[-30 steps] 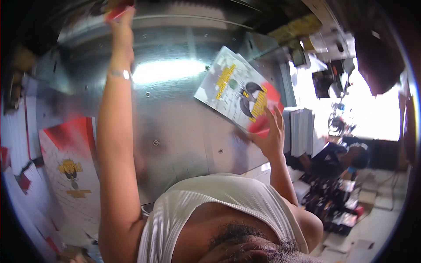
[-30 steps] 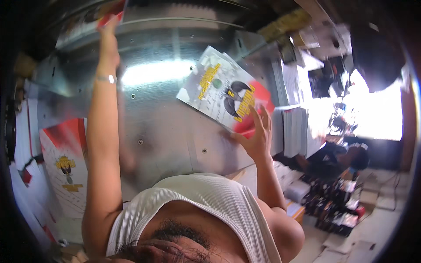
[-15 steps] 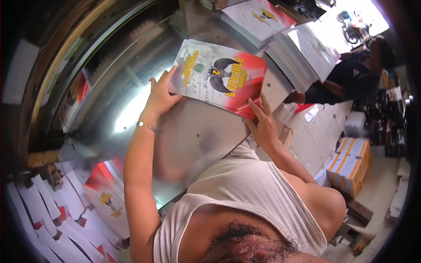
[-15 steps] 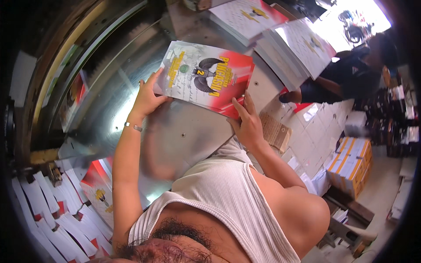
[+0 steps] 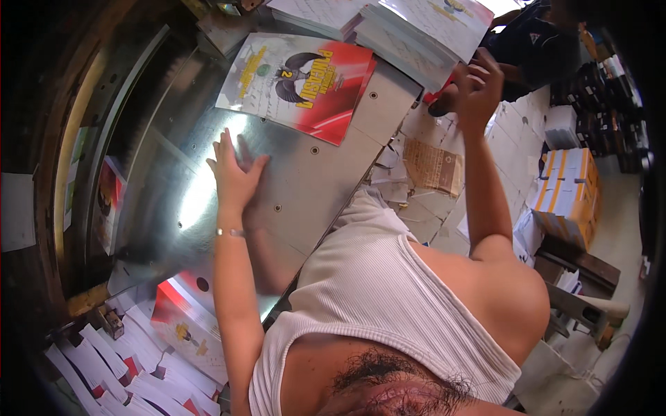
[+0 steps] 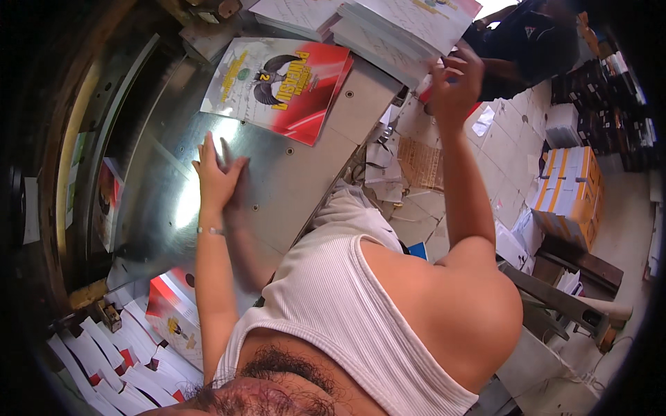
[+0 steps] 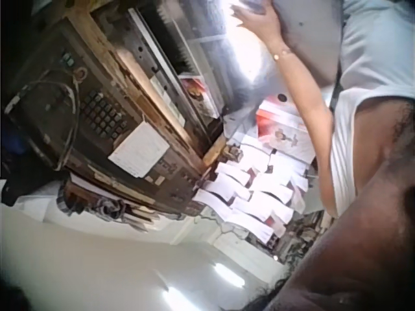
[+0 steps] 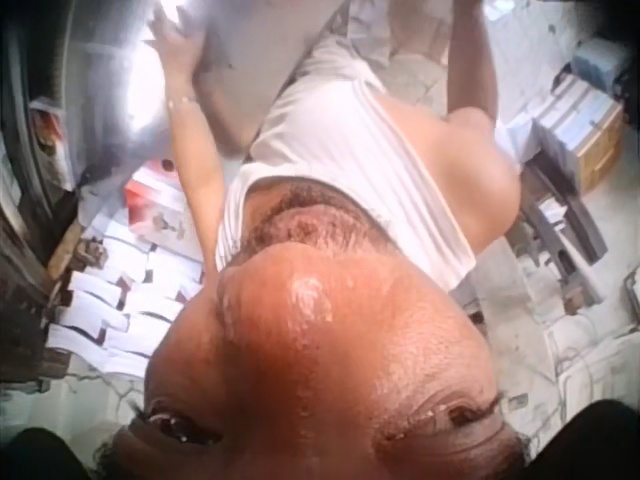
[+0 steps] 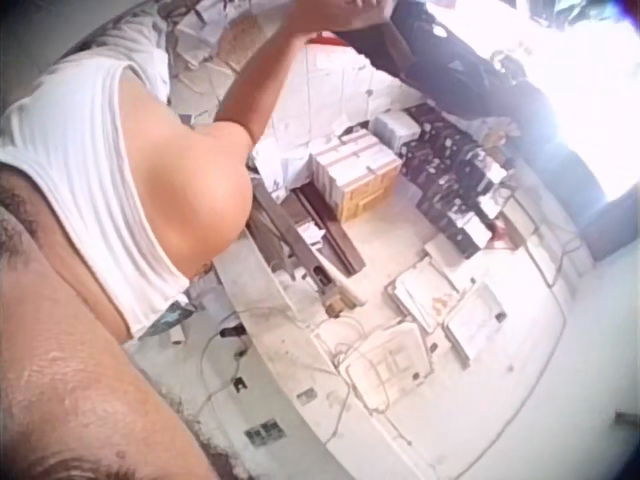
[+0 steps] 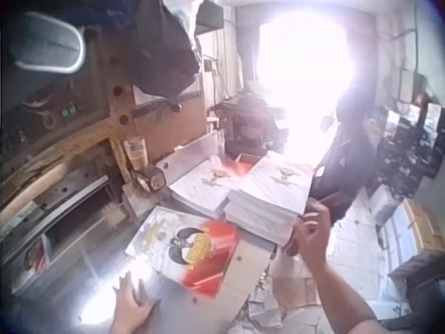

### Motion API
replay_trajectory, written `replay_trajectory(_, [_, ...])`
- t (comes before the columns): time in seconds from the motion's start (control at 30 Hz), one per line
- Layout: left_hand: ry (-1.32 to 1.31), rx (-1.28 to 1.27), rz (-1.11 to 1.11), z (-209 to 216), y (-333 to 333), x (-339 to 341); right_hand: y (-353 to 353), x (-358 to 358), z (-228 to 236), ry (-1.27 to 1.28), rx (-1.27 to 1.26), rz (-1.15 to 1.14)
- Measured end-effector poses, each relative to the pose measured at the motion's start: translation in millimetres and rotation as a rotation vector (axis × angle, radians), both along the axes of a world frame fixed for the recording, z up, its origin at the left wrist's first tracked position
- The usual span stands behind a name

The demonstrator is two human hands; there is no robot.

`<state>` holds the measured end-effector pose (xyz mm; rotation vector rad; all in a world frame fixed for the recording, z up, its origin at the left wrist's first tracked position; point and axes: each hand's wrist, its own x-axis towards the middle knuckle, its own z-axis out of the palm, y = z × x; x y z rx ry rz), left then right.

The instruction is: The person aligns and trims stacks of books using a paper cutting machine, gathers and stacks the cut books, and clears paper trimmings from the table by hand.

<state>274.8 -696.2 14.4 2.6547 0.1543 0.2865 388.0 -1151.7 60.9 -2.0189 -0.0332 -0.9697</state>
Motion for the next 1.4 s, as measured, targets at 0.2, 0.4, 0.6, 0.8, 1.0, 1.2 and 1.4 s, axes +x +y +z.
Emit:
replay_trajectory(0.2, [0.033, 0.122, -0.105, 0.5, -12.4, -56.9, -44.2, 27.6, -27.2, 0.288, 0.340, 0.379])
replay_trajectory(0.4, [-0.004, 0.151, -0.077, -2.3, -7.9, -72.3, -32.9, 14.9, -39.5, 0.284, 0.253, 0.294])
replay_trajectory(0.6, [-0.050, 0.155, -0.066, -5.2, -2.8, -85.5, -27.6, -0.1, -56.3, 0.195, 0.550, 0.336])
replay_trajectory(0.8, [-0.083, 0.124, -0.071, -3.5, 0.8, -95.2, -64.3, 7.2, -31.8, 0.335, 1.295, 0.670])
replay_trajectory(1.0, [-0.075, 0.119, -0.065, 4.1, 5.1, -107.2, -58.6, 20.3, -22.9, 0.546, 0.989, 0.303])
replay_trajectory(1.2, [-0.154, 0.069, -0.054, 4.6, 11.2, -107.2, -27.1, -5.7, 23.1, 0.464, 1.298, 0.530])
replay_trajectory(1.4, [-0.302, 0.038, -0.019, 5.6, 30.0, -141.1, 12.5, -70.7, 49.3, 0.241, 0.657, 0.352])
